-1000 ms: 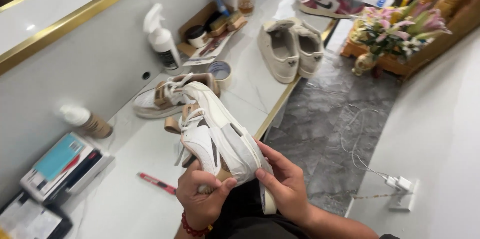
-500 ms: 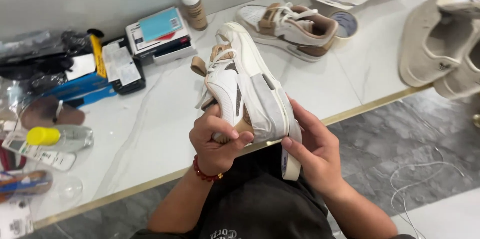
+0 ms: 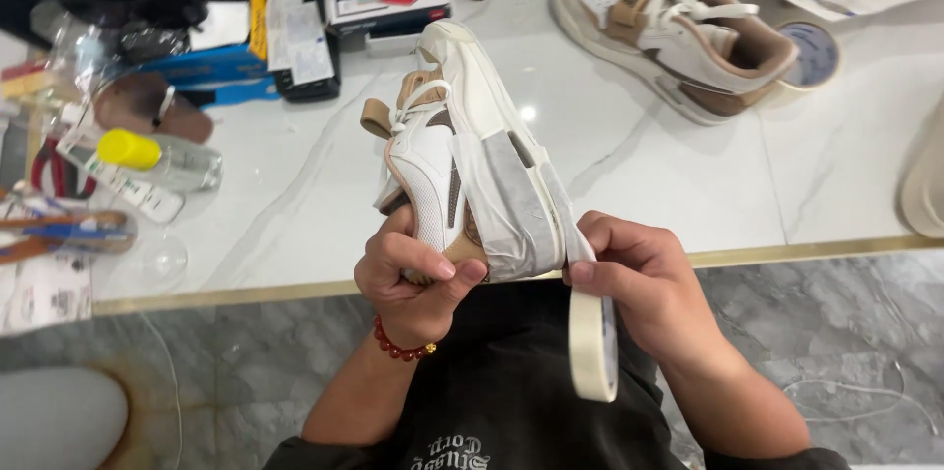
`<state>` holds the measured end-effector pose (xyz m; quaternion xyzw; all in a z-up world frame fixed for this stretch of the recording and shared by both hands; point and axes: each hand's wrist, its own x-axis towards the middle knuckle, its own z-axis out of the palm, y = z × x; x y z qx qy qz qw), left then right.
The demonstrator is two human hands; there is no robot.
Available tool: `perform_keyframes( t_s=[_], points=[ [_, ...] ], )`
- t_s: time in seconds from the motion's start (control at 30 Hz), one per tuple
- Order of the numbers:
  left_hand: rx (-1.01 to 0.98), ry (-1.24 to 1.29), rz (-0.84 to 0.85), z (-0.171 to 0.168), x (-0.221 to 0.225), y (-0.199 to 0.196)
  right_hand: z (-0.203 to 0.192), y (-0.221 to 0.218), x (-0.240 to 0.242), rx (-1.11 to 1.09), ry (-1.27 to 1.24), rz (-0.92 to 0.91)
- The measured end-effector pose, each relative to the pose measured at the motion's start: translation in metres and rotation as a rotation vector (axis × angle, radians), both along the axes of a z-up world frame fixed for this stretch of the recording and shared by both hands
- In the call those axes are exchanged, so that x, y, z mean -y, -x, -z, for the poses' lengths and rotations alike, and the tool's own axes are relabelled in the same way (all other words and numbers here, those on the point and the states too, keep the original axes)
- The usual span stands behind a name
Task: The person holds a sneaker and wraps masking tape around the edge of its midsole, pressing the tape down along the sole. They then use a utility knife to trim the tape edge along the shoe.
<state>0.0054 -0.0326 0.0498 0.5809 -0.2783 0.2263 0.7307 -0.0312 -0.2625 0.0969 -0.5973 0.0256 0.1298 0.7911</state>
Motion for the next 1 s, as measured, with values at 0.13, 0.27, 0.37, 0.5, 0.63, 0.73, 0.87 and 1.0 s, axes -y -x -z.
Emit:
perform_keyframes(
  t_s=[0.13, 0.27, 0.37, 0.5, 0.63, 0.73, 0.87, 1.0],
  points=[
    [0.001, -0.033, -0.144, 0.014, -0.014, 0.007, 0.01, -0.012, -0.009, -0.027, -0.066, -0.088],
    [-0.012, -0.023, -0.201, 0.022, -0.024, 0.012, 0.022, -0.021, -0.019, -0.053, -0.061, -0.113],
    [-0.023, -0.005, -0.22, 0.022, -0.029, 0.013, 0.021, -0.03, -0.029, -0.035, 0.01, -0.121],
    [-0.061, 0.036, -0.258, 0.031, -0.036, 0.016, 0.017, -0.039, -0.043, -0.027, 0.072, -0.145],
    [-0.06, 0.013, -0.311, 0.028, -0.039, 0.017, 0.025, -0.045, -0.047, -0.002, 0.1, -0.176],
    [-0.122, 0.053, -0.295, 0.026, -0.041, 0.018, 0.028, -0.049, -0.049, 0.071, 0.145, -0.197],
    [-0.167, 0.118, -0.239, 0.022, -0.041, 0.012, 0.028, -0.057, -0.05, 0.172, 0.163, -0.215],
    [-0.215, 0.079, -0.221, 0.025, -0.045, 0.014, 0.029, -0.064, -0.051, 0.138, 0.169, -0.236]
  ],
)
